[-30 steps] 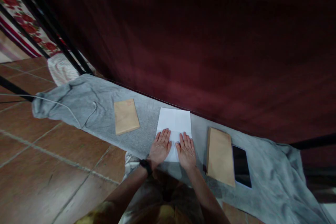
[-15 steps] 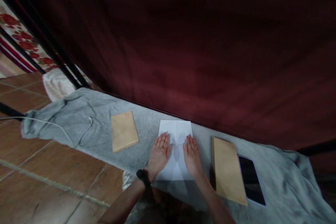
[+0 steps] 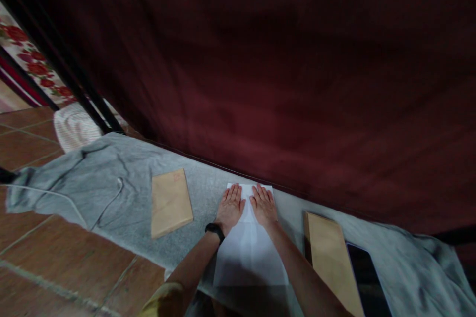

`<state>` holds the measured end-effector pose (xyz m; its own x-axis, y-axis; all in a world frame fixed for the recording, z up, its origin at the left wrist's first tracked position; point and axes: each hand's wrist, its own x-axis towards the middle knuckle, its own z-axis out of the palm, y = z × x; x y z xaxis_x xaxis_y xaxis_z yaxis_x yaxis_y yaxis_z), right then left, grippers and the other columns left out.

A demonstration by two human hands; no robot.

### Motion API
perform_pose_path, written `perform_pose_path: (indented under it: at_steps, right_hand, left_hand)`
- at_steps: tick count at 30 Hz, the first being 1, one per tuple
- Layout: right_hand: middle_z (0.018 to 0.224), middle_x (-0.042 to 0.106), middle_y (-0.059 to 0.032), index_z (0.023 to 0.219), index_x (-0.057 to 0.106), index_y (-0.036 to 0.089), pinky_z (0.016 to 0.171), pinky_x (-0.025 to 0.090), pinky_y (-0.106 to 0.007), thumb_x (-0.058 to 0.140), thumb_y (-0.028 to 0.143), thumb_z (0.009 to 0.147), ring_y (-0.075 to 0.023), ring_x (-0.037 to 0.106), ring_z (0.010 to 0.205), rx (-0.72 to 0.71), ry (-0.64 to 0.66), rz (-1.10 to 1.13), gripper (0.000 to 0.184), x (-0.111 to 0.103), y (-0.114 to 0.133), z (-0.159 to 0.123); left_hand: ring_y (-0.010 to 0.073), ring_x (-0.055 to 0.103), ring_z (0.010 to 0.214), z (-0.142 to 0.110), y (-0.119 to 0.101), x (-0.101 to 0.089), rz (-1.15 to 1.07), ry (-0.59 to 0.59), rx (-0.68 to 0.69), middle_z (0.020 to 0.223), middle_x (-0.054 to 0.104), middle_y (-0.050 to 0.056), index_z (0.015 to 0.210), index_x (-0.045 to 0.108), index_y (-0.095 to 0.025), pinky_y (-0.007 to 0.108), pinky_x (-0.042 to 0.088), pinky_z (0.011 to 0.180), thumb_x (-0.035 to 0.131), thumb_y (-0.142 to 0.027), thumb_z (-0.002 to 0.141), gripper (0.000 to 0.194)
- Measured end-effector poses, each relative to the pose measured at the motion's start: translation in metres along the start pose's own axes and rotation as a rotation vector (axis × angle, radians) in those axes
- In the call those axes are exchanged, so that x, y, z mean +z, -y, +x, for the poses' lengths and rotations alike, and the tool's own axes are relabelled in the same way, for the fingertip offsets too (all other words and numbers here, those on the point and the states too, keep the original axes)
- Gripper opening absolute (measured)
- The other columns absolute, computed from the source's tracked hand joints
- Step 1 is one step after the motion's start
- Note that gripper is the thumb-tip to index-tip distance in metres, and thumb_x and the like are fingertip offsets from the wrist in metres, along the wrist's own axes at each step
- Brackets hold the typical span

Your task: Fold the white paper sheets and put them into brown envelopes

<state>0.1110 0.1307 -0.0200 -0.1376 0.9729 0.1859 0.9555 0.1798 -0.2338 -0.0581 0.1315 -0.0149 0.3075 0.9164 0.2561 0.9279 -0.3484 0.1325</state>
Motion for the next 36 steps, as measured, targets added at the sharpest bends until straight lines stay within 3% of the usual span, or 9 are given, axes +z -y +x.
perform_pose_path:
  at_steps: [12, 18, 21, 25, 27, 30, 36]
  right_hand:
    - [0.159, 0.036, -0.0171, 0.153, 0.036, 0.007, 0.121, 0.020, -0.047, 0.025, 0.043, 0.103, -0.0270, 0.031, 0.148, 0.203, -0.097, -0.003, 0.062, 0.004, -0.028, -0.021]
    - [0.156, 0.040, -0.0200, 0.150, 0.041, 0.005, 0.120, 0.023, -0.050, 0.029, 0.037, 0.102, -0.0293, 0.035, 0.147, 0.282, -0.114, 0.038, 0.059, -0.012, -0.037, -0.039]
    - [0.156, 0.039, -0.0202, 0.150, 0.041, 0.006, 0.118, 0.026, -0.054, 0.023, 0.037, 0.103, -0.0303, 0.034, 0.147, 0.283, -0.159, 0.058, 0.060, -0.016, -0.023, -0.059]
    - [0.162, 0.030, -0.0103, 0.155, 0.034, 0.013, 0.120, 0.028, -0.047, 0.021, 0.039, 0.105, -0.0235, 0.028, 0.150, 0.030, -0.090, 0.108, 0.058, -0.011, 0.013, -0.105]
    - [0.162, 0.031, -0.0072, 0.155, 0.035, 0.018, 0.121, 0.028, -0.046, 0.022, 0.038, 0.105, -0.0219, 0.029, 0.150, -0.024, -0.063, 0.104, 0.055, -0.009, 0.023, -0.128]
    - [0.161, 0.032, -0.0110, 0.154, 0.037, 0.017, 0.120, 0.028, -0.050, 0.030, 0.040, 0.104, -0.0259, 0.033, 0.148, -0.025, -0.098, 0.061, 0.055, -0.010, 0.021, -0.154]
    - [0.156, 0.040, -0.0172, 0.152, 0.039, 0.010, 0.118, 0.033, -0.051, 0.038, 0.041, 0.103, -0.0303, 0.040, 0.143, 0.065, -0.235, 0.032, 0.058, -0.015, -0.005, -0.174]
  left_hand:
    - [0.0246, 0.031, 0.149, -0.003, 0.016, 0.001, 0.018, -0.007, -0.096, 0.157, 0.039, 0.015, 0.152, 0.039, -0.007, 0.044, 0.024, 0.123, 0.028, -0.036, 0.102, 0.059]
    - [0.0252, 0.036, 0.147, -0.009, 0.019, -0.016, 0.029, -0.009, -0.083, 0.154, 0.044, 0.015, 0.151, 0.041, -0.010, 0.046, 0.029, 0.120, 0.028, -0.035, 0.102, 0.056]
    - [0.0258, 0.036, 0.147, -0.034, 0.002, -0.027, 0.021, -0.048, -0.063, 0.153, 0.046, 0.015, 0.150, 0.042, -0.011, 0.047, 0.030, 0.120, 0.028, -0.037, 0.103, 0.056]
    - [0.0215, 0.033, 0.148, -0.091, -0.036, -0.032, -0.025, -0.042, 0.170, 0.157, 0.040, 0.010, 0.153, 0.038, -0.016, 0.044, 0.033, 0.120, 0.029, -0.036, 0.104, 0.054]
    - [0.0214, 0.037, 0.146, -0.117, -0.046, -0.034, -0.020, -0.013, 0.226, 0.156, 0.043, 0.010, 0.151, 0.042, -0.015, 0.043, 0.036, 0.118, 0.031, -0.038, 0.104, 0.053]
    - [0.0234, 0.041, 0.144, -0.144, -0.039, -0.038, 0.017, -0.013, 0.190, 0.154, 0.045, 0.011, 0.148, 0.045, -0.015, 0.043, 0.039, 0.116, 0.034, -0.042, 0.103, 0.053]
    - [0.0254, 0.044, 0.142, -0.167, -0.003, -0.052, 0.075, -0.041, 0.067, 0.153, 0.047, 0.013, 0.148, 0.046, -0.015, 0.045, 0.040, 0.115, 0.036, -0.043, 0.102, 0.055]
